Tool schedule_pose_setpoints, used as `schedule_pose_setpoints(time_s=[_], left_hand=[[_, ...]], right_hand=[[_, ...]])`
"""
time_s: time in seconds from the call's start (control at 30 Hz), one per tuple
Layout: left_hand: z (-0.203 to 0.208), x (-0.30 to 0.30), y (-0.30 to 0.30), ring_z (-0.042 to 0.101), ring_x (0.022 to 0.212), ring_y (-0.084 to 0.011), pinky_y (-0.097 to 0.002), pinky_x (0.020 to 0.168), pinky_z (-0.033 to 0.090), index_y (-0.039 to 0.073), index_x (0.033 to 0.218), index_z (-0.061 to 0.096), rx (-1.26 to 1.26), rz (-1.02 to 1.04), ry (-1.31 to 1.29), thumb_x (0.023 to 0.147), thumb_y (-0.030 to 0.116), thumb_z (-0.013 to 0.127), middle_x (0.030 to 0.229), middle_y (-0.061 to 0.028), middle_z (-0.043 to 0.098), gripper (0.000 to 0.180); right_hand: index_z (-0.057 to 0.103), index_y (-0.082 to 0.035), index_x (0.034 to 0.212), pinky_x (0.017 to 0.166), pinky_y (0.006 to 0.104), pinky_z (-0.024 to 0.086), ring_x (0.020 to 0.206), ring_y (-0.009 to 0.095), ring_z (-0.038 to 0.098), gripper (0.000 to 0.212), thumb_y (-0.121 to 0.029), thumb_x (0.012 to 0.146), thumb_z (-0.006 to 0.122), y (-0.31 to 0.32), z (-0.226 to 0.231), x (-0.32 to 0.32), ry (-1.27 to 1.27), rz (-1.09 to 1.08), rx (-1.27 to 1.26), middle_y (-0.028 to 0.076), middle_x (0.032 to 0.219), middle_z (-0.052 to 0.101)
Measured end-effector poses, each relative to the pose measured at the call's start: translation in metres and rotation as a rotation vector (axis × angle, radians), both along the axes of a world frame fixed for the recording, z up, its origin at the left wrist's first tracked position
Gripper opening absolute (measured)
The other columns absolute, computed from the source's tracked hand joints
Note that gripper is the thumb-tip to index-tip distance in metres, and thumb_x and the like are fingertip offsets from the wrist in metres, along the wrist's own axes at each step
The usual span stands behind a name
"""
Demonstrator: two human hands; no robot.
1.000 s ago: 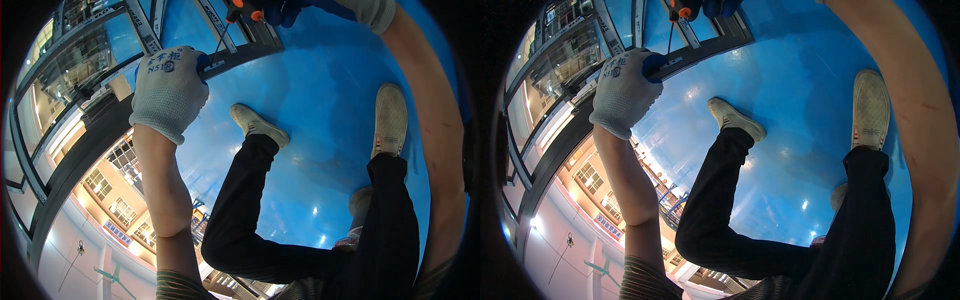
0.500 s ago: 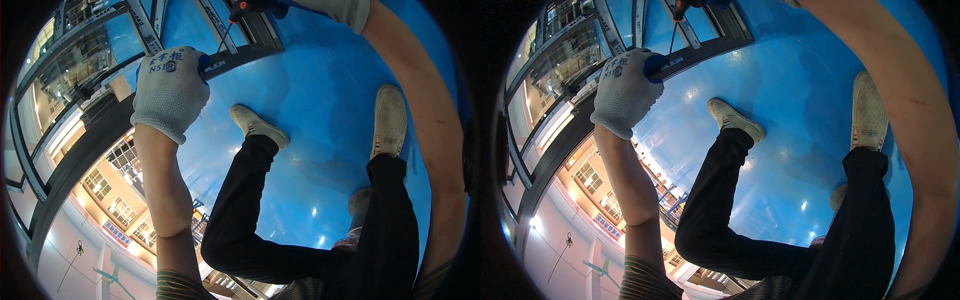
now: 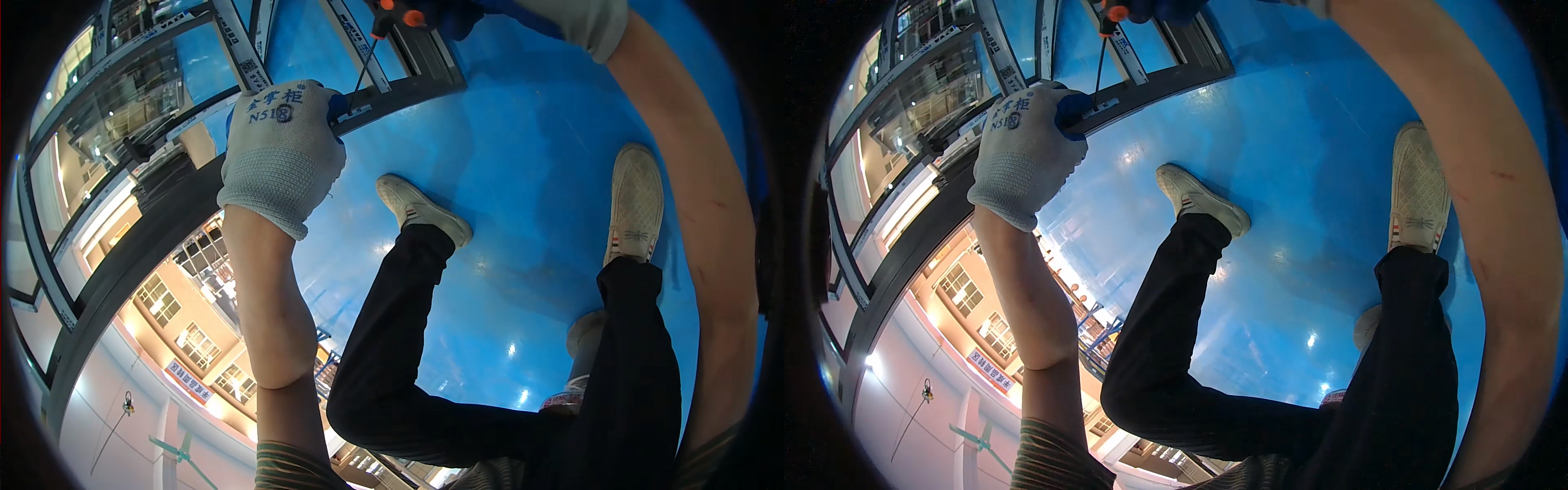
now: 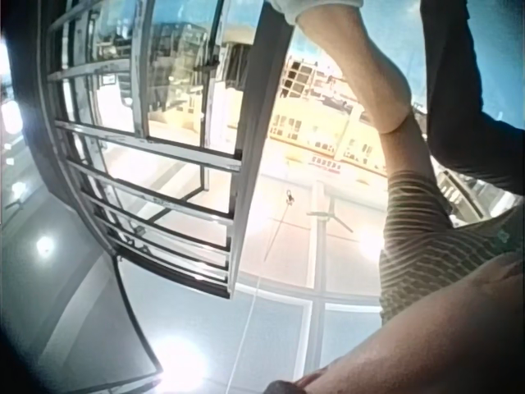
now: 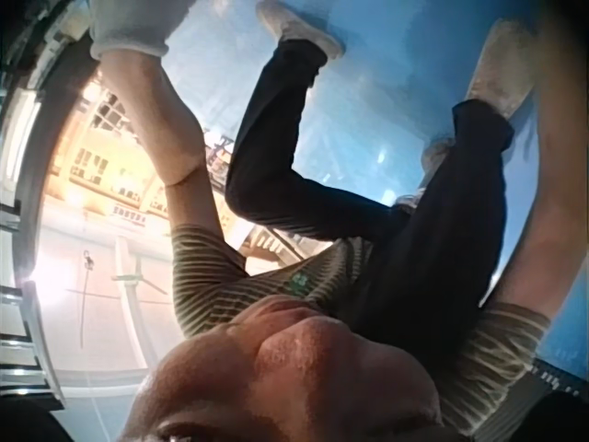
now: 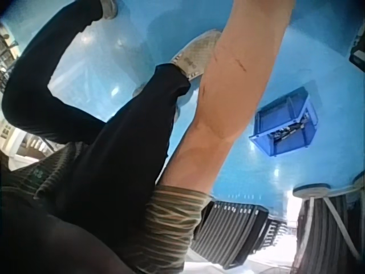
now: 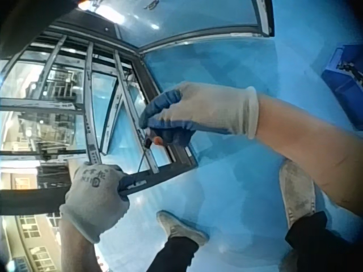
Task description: Assembling metal and glass frames using a screwdriver and small mechanical components.
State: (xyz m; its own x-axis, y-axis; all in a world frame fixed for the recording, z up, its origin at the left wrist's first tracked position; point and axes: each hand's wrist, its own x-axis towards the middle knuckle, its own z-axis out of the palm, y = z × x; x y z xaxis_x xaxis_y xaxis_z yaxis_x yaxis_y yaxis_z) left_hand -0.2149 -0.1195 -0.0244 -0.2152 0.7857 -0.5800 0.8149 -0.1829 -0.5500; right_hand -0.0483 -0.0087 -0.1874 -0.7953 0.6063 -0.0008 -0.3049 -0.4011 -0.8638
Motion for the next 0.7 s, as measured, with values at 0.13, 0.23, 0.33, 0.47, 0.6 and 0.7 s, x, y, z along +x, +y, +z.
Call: schedule_pose_setpoints(time_s=[0.13, 0.23, 0.33, 0.47, 0.6, 0.7], left_hand=[[-0.001, 0.000, -0.003, 0.072, 0.095, -0.0263, -0.0373, 0.097, 0.052, 0.005, 0.111, 0.073, 0.030, -0.045, -0.035, 0.080, 0.006, 0.071, 0.099, -0.0089, 0.076, 0.030], [-0.009, -0.001, -0.003, 0.073, 0.090, -0.0230, -0.0376, 0.101, 0.048, 0.008, 0.102, 0.075, 0.049, -0.104, -0.080, 0.085, 0.005, 0.067, 0.089, -0.0046, 0.076, 0.019], [0.000, 0.000, -0.002, 0.073, 0.090, -0.0229, -0.0377, 0.101, 0.048, 0.008, 0.101, 0.076, 0.042, -0.082, -0.027, 0.085, 0.004, 0.066, 0.089, -0.0042, 0.076, 0.019], [-0.001, -0.006, -0.005, 0.073, 0.090, -0.0230, -0.0383, 0.102, 0.048, 0.008, 0.100, 0.076, 0.071, -0.122, -0.055, 0.085, 0.004, 0.066, 0.089, -0.0043, 0.076, 0.019], [0.010, -0.003, -0.003, 0.073, 0.090, -0.0233, -0.0393, 0.102, 0.049, 0.008, 0.100, 0.076, 0.092, -0.132, -0.044, 0.085, 0.004, 0.066, 0.089, -0.0049, 0.076, 0.018], [-0.017, 0.012, 0.003, 0.073, 0.089, -0.0240, -0.0404, 0.102, 0.049, 0.008, 0.100, 0.076, -0.004, -0.024, -0.069, 0.084, 0.004, 0.066, 0.090, -0.0055, 0.076, 0.019]], right_hand=[[0.067, 0.005, 0.123, 0.075, 0.0228, 0.056, 0.077, 0.014, 0.067, 0.045, -0.026, 0.091, 0.073, -0.003, 0.006, 0.007, -0.127, -0.052, -0.016, 0.009, 0.096, 0.074], [0.067, 0.004, 0.123, 0.074, 0.0229, 0.056, 0.077, 0.014, 0.066, 0.045, -0.026, 0.090, 0.075, -0.009, 0.006, 0.015, -0.313, -0.212, 0.240, 0.009, 0.096, 0.074], [0.069, 0.003, 0.119, 0.075, 0.0231, 0.056, 0.078, 0.014, 0.067, 0.041, -0.026, 0.090, 0.075, -0.011, 0.024, 0.013, -0.118, -0.174, 0.145, 0.009, 0.094, 0.074], [0.070, 0.003, 0.116, 0.074, 0.0234, 0.056, 0.078, 0.014, 0.067, 0.039, -0.025, 0.090, 0.075, -0.001, 0.010, 0.010, -0.126, -0.116, 0.213, 0.010, 0.092, 0.074], [0.070, 0.003, 0.115, 0.074, 0.0235, 0.057, 0.077, 0.015, 0.067, 0.037, -0.025, 0.091, 0.075, 0.002, -0.019, -0.021, -0.102, -0.143, 0.345, 0.010, 0.090, 0.074], [0.070, 0.003, 0.114, 0.072, 0.0230, 0.056, 0.076, 0.015, 0.067, 0.038, -0.027, 0.091, 0.076, -0.028, -0.074, -0.031, -0.014, -0.338, 0.390, 0.011, 0.088, 0.074]])
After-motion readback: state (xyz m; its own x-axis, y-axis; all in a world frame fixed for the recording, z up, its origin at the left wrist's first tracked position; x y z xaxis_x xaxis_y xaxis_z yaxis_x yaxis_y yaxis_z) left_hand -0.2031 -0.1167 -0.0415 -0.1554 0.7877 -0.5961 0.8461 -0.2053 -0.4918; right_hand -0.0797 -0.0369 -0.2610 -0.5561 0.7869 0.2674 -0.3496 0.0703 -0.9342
